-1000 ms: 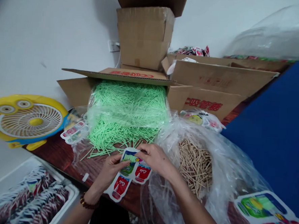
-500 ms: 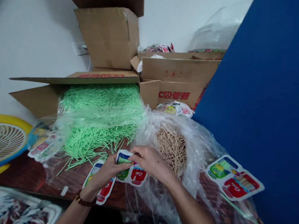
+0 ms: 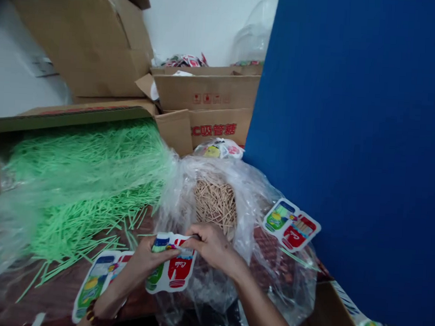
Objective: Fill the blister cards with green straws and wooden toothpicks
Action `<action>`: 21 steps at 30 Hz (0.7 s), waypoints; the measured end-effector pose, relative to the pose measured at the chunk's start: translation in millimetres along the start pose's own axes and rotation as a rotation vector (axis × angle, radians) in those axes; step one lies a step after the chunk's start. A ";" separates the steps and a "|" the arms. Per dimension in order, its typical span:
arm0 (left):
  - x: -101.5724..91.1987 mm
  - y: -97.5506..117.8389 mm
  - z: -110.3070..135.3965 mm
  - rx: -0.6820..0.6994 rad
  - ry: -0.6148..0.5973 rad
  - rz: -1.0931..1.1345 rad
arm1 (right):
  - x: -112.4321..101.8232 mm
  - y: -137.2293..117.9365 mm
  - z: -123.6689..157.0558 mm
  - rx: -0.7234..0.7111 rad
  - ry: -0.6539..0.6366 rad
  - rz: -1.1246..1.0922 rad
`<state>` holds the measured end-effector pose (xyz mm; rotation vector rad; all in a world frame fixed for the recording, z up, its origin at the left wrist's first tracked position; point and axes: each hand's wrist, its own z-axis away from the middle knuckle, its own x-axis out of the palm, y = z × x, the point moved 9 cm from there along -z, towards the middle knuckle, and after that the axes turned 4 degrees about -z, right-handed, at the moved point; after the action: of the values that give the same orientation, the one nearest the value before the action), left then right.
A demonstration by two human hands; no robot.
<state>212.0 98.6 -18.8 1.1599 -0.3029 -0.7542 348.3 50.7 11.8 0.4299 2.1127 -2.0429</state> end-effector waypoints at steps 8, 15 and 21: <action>32.1 -15.9 -19.2 0.035 -0.149 -0.042 | -24.2 14.3 32.4 0.012 0.140 0.091; 62.7 -22.5 -15.3 -0.072 -0.268 -0.004 | -35.6 30.7 52.3 0.060 0.150 0.052; 55.0 -22.2 -8.5 -0.138 -0.212 0.011 | -79.7 53.6 16.1 0.051 0.299 0.161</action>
<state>248.2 63.2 -51.0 0.9488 -0.4274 -0.8767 439.6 28.8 -14.3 0.9333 2.1032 -2.0492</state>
